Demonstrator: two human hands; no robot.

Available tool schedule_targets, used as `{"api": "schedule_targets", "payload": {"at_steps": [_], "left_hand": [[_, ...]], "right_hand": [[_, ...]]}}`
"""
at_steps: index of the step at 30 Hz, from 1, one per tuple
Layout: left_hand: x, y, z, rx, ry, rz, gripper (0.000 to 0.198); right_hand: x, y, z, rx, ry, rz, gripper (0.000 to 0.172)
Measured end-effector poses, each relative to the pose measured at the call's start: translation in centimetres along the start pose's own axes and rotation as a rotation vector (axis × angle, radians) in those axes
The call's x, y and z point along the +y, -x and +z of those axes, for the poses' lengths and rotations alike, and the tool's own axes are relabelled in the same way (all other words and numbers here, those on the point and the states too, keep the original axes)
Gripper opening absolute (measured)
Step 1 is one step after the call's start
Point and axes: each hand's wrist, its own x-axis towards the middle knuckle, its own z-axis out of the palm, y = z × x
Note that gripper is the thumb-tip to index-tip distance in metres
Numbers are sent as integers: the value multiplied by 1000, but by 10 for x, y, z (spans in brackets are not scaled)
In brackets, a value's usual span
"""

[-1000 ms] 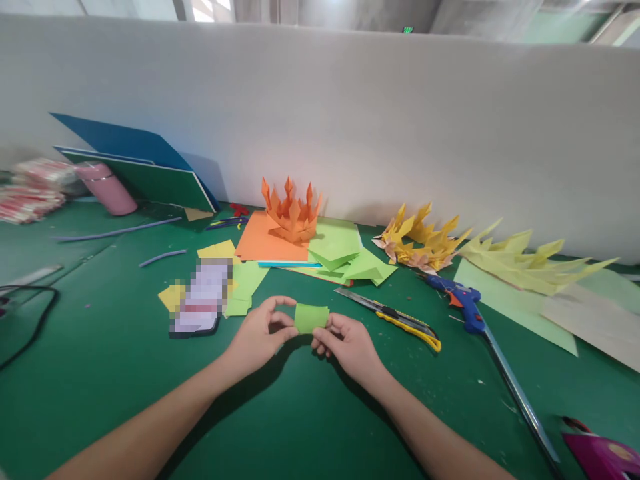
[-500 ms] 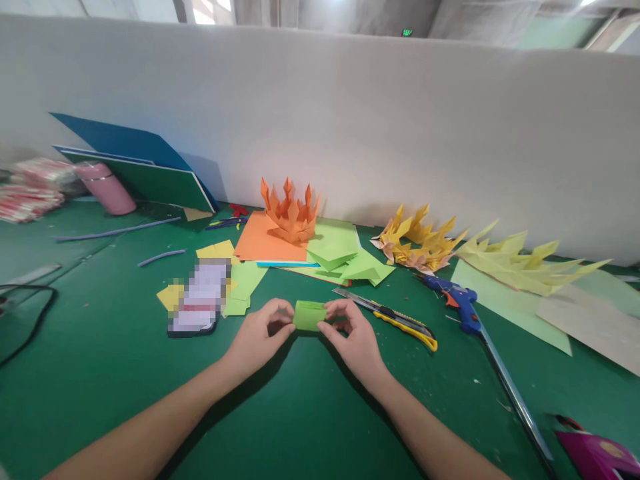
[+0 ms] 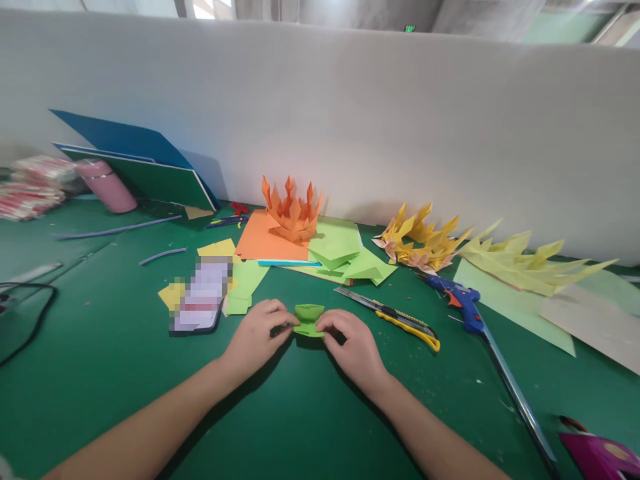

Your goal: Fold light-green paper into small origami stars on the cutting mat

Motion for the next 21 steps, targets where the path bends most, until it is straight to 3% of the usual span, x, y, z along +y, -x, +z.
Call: {"api": "schedule_targets", "payload": {"at_steps": [3,8,12,17,21], "left_hand": [[0,0,1,-49,0,40,21],[-1,-1,0,-113,18,87,16],[-1,-3,-4,-164,-5,72,12],[2,-2,-6,-207,-17,88,20],[4,-1,0,-162,2,65,19]], "right_hand": [[2,1,0,-57,40,-24,22],[2,2,-2,-104,26,-59,8],[1,0,-7,-143,61,-76,18],[-1,-2,-9,-172,76,-66,19],[-1,0,-6,-131,118,-40,20]]}}
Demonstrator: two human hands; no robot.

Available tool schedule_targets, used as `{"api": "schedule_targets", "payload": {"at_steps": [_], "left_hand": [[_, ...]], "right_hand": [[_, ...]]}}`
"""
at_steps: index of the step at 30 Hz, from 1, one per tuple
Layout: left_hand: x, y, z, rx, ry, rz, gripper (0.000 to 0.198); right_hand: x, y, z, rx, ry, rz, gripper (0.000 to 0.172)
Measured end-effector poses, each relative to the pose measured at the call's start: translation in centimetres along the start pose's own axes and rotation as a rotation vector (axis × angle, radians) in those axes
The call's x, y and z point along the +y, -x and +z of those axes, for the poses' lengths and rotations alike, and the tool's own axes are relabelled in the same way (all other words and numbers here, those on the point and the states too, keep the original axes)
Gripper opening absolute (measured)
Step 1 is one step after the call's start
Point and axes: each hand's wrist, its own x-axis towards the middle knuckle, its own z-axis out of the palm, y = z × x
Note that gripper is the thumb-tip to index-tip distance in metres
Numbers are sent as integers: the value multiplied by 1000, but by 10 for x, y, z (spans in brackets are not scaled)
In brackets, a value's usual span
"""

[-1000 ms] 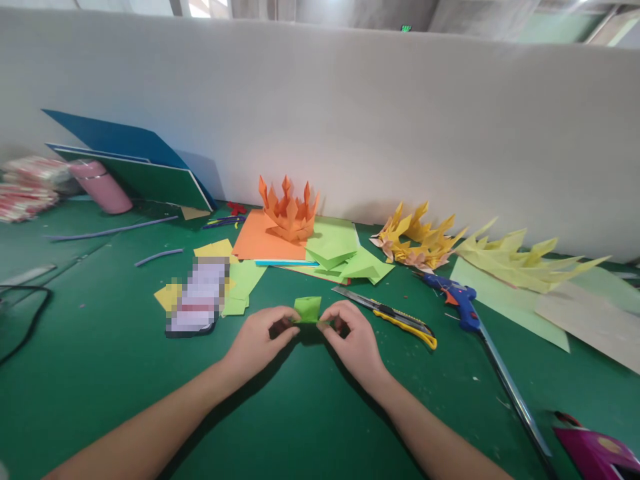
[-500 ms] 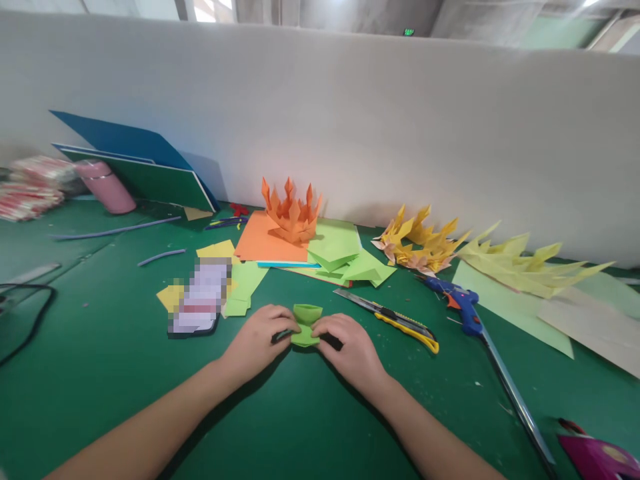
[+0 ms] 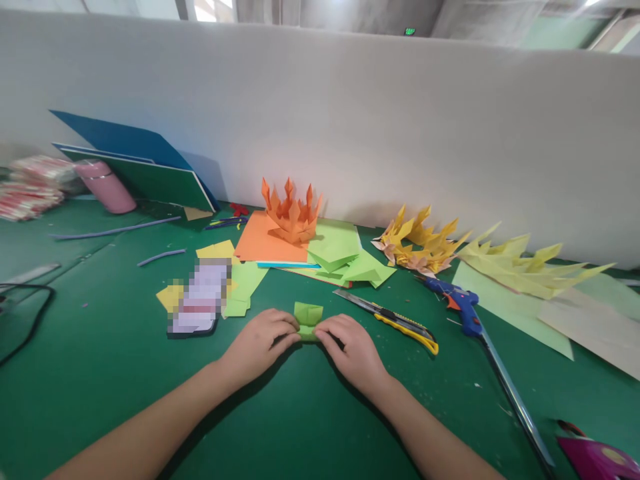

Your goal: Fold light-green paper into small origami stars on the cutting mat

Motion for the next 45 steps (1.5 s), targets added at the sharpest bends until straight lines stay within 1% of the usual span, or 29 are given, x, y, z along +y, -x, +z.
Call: {"api": "schedule_targets", "payload": {"at_steps": [5,8,11,14,18,21,26,29,33,36,39,42,45], "left_hand": [[4,-2,5,30,-25,-79,17],[5,-3,5,46,-51,-102,13],[4,-3,7,54,-72,-100,12],[3,-3,9,55,-90,-105,13],[4,-4,11,54,-126,-120,10],[4,-4,12,56,-141,-127,6],[4,-4,14,45,-146,-143,6],[4,-4,14,63,-130,-160,9],[5,-4,13,114,-70,-183,10],[4,-5,11,92,-28,-180,8],[3,-7,9,66,9,-181,7],[3,-8,8,73,33,-185,8],[2,-7,8,94,42,-170,9]], "right_hand": [[2,0,4,33,9,107,12],[2,0,4,33,-31,168,9],[3,-1,3,32,-75,181,10],[3,-1,4,40,-62,172,12],[2,0,7,42,27,131,11],[2,0,8,34,104,50,10],[4,3,7,41,183,-75,15],[5,7,6,60,272,-128,21],[1,11,3,40,357,-153,23],[-3,12,2,6,383,-160,21],[-4,12,2,-16,417,-199,22],[-3,12,2,-37,433,-228,23],[-2,13,2,-57,435,-218,24]]}}
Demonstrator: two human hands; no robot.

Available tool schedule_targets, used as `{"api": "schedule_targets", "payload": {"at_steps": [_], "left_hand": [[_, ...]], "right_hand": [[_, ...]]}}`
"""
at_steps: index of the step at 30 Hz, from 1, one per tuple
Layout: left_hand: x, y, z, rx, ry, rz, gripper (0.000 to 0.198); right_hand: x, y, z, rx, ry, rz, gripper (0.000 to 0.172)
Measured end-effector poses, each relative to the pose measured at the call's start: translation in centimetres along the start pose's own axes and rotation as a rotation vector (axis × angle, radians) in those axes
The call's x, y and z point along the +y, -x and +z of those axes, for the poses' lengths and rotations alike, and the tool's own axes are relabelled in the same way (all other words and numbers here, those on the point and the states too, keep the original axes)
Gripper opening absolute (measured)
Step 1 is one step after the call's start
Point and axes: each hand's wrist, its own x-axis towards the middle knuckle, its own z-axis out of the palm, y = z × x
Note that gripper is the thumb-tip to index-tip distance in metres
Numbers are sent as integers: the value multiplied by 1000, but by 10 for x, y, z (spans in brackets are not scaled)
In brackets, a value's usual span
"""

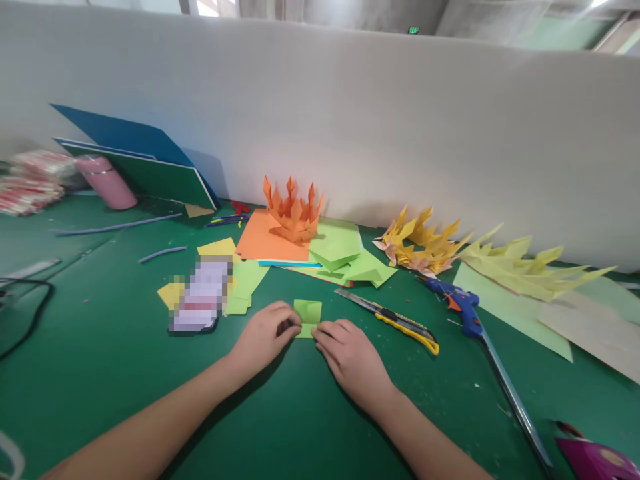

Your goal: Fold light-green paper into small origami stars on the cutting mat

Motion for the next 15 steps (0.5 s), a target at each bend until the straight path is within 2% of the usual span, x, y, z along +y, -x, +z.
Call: {"api": "schedule_targets", "payload": {"at_steps": [3,9,12,15], "left_hand": [[-2,0,0,2,21,3,8],[-4,1,0,9,76,-75,7],[-3,3,0,25,68,-38,5],[-2,5,-1,12,-29,60,10]], "right_hand": [[0,0,-1,-35,2,12,24],[-4,-3,-5,-119,71,39,26],[-6,-3,-6,-147,101,54,27],[-6,-3,-6,-146,110,52,28]]}}
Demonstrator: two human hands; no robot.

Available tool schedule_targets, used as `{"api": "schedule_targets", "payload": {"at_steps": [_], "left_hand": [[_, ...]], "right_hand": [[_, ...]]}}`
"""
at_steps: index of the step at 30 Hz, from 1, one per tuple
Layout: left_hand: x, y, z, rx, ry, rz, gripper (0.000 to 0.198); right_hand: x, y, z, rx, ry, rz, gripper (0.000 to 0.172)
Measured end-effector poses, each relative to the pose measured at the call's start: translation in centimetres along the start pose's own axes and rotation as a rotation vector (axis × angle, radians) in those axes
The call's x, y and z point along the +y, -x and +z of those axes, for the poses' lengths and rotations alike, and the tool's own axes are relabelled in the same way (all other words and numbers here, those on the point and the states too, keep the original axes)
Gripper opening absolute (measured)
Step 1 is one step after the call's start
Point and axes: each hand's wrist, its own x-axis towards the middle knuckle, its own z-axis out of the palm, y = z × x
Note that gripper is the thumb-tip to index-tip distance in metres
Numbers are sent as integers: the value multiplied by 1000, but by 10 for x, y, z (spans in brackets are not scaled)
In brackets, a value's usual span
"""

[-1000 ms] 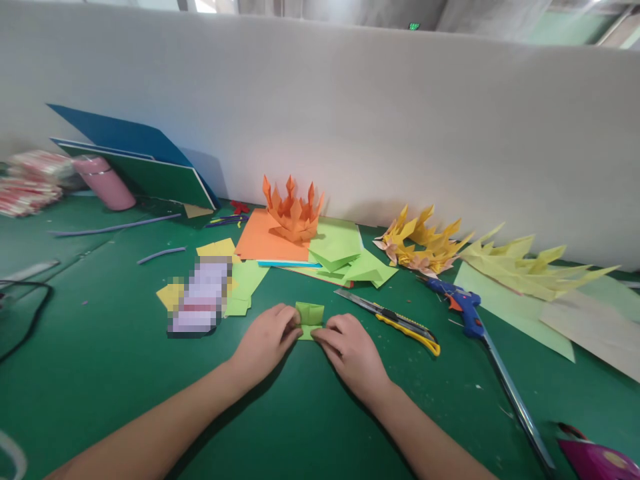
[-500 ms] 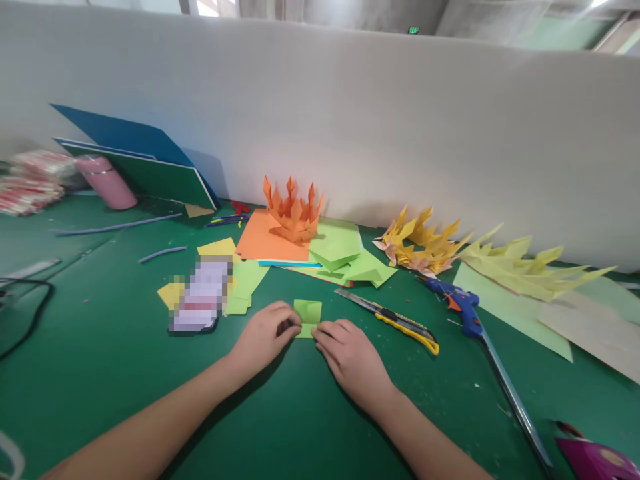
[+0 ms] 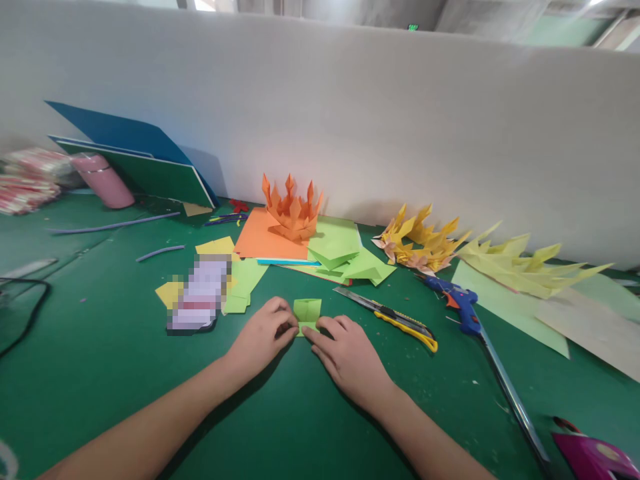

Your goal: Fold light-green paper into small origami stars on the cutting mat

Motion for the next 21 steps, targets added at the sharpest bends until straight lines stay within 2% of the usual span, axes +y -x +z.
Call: {"api": "schedule_targets", "payload": {"at_steps": [5,8,14,21], "left_hand": [[-1,7,-3,-53,-237,168,28],[-1,10,-5,-84,-329,218,28],[4,10,-7,-165,-401,320,24],[7,7,-9,-184,-372,365,28]], "right_hand": [[1,0,0,8,-13,-4,28],[2,0,-1,3,-20,-8,28],[3,0,-2,-32,-49,-6,30],[2,-1,-3,-7,-36,-19,28]]}}
